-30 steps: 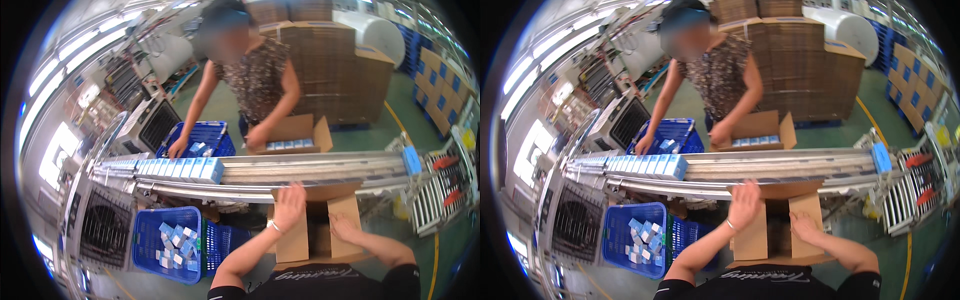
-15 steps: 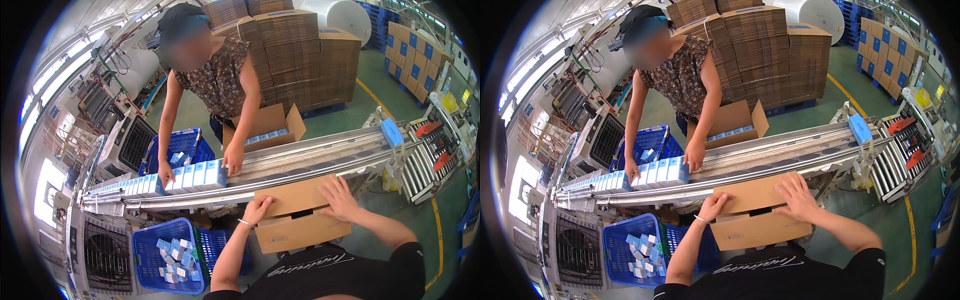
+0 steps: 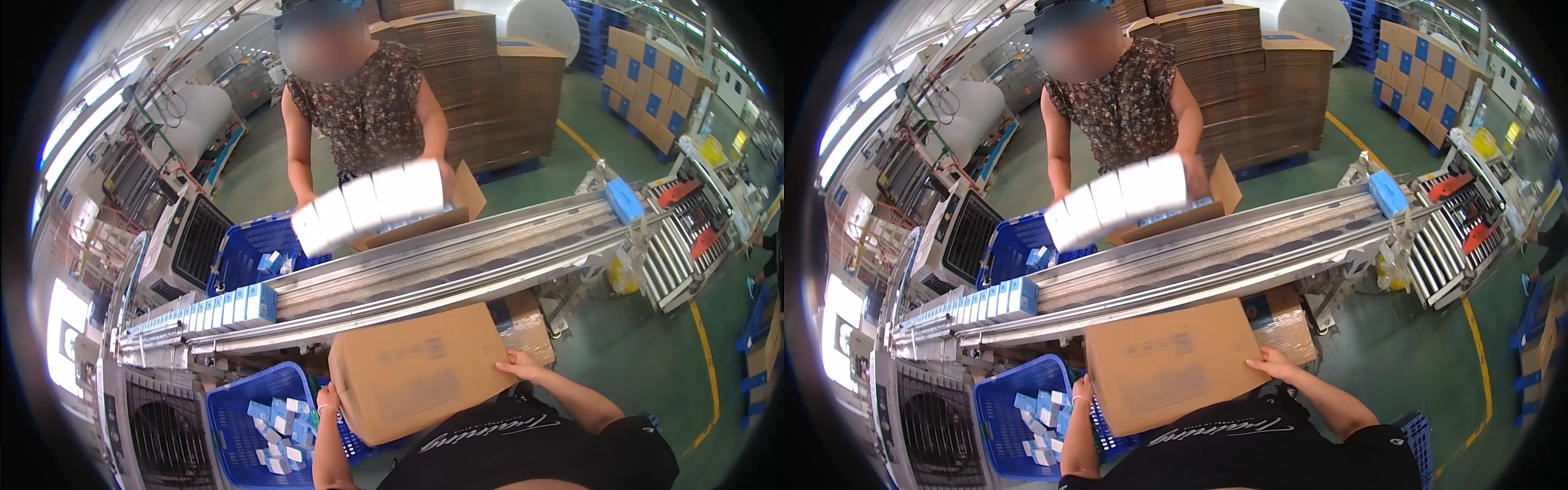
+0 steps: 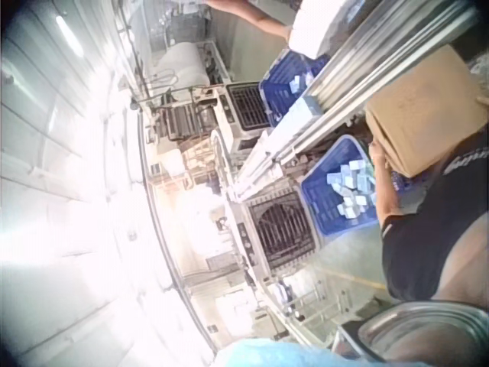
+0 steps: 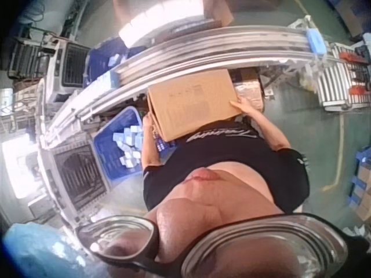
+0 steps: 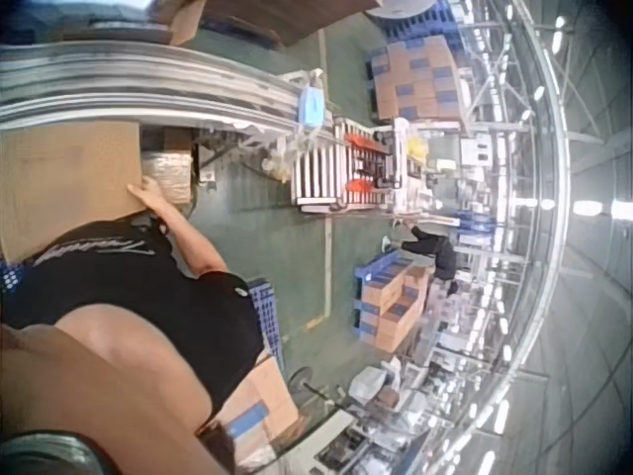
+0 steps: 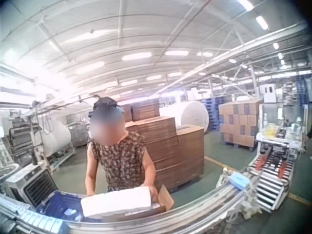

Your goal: The person packs small blue and white boxes from a conveyor belt into larger cardboard boxes. They arrange the items in rows, close the cardboard boxes, and move them along the conveyor line.

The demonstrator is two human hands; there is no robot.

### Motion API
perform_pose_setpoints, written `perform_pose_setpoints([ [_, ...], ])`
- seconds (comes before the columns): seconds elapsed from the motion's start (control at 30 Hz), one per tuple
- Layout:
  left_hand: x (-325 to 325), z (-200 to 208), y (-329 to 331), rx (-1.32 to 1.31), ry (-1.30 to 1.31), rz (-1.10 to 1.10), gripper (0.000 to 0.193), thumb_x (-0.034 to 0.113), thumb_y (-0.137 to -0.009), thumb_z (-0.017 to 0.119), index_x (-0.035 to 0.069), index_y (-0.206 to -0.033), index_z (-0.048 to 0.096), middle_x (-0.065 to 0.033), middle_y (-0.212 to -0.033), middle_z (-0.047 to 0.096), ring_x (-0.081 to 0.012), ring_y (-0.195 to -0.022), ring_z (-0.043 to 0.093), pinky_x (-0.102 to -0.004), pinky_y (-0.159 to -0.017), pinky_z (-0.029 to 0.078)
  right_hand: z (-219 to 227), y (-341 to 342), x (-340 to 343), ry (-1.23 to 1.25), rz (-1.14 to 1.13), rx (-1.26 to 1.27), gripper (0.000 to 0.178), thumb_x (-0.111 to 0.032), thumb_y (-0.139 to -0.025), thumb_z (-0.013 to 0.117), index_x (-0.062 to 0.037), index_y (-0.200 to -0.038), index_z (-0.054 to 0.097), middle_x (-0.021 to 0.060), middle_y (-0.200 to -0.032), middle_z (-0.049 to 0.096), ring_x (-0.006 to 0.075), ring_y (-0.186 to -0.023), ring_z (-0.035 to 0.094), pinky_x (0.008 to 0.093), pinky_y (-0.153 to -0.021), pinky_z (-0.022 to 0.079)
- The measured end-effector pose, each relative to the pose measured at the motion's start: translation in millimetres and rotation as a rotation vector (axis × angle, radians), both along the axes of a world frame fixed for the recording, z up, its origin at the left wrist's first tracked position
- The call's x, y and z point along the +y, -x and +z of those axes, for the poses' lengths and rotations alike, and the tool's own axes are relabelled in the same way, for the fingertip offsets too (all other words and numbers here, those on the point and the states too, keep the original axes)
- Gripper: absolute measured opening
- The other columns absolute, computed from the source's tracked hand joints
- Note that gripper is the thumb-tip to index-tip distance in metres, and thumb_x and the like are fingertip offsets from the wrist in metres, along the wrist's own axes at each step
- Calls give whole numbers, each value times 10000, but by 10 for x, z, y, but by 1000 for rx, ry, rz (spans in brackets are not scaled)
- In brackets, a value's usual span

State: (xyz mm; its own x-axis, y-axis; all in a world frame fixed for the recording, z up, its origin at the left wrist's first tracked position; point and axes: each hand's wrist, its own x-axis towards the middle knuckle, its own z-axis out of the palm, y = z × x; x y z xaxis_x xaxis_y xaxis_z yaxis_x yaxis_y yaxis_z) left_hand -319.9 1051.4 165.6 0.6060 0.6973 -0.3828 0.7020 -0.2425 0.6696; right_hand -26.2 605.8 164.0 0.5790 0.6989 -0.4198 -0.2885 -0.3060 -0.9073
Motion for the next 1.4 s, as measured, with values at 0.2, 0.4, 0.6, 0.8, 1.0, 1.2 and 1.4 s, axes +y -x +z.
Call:
perform_pose_setpoints([
  [0.2,-439,-52,-319,-582,1148,308,614,599,-835,494,94,-1179,545,-74,-1065,622,-240,-936,596,-391,-760,510,1978,156,216,-388,107,-270,640,-128,-864,583,-3,-1391,242,152,-1240,497,169,-1117,491,311,-910,419],
  [0.4,-1238,-444,-1507,-154,661,66,667,615,-879,391,41,-1197,511,-80,-1119,563,-174,-979,546,-280,-802,438,1861,807,1248,171,420,-636,717,-121,-831,441,89,-1376,26,277,-688,584,389,-595,586,438,-586,477],
  [0.6,-1776,896,-1945,-294,-142,-222,493,368,-907,475,-29,-1196,434,-237,-1000,620,-366,-941,600,-411,-788,476,1088,746,1321,-26,591,-581,608,-289,-840,556,113,-1217,299,227,-856,614,340,-748,631,412,-685,495],
  [0.8,-1908,792,-1910,-197,-354,-133,354,138,-886,460,25,-1217,400,-259,-873,630,-425,-807,609,-480,-683,490,1600,-310,245,372,-40,-1391,520,-258,-736,657,10,-1153,502,173,-1161,492,354,-1130,428,476,-947,350],
  [1.0,-1955,728,-1998,-258,-368,-202,275,92,-884,460,1,-1144,452,-245,-892,628,-409,-818,609,-462,-693,492,1079,-872,-494,635,-54,-592,591,-294,-845,608,63,-1257,380,218,-1014,600,340,-903,601,411,-770,488],
  [1.2,-1012,312,-1274,-389,571,208,364,209,-891,562,-66,-1125,518,-152,-1051,622,-239,-834,631,-335,-749,498,-143,-1528,-1459,160,-284,103,369,-227,-907,531,0,-1195,493,166,-1021,614,259,-917,603,349,-789,480],
  [1.4,-1444,142,-1798,471,-699,-15,363,304,-853,547,211,-1202,504,-152,-1004,511,-350,-899,544,-436,-739,497,510,-1586,-592,798,60,-772,600,-258,-820,612,38,-1290,383,231,-1377,340,412,-1235,357,391,-965,389],
])
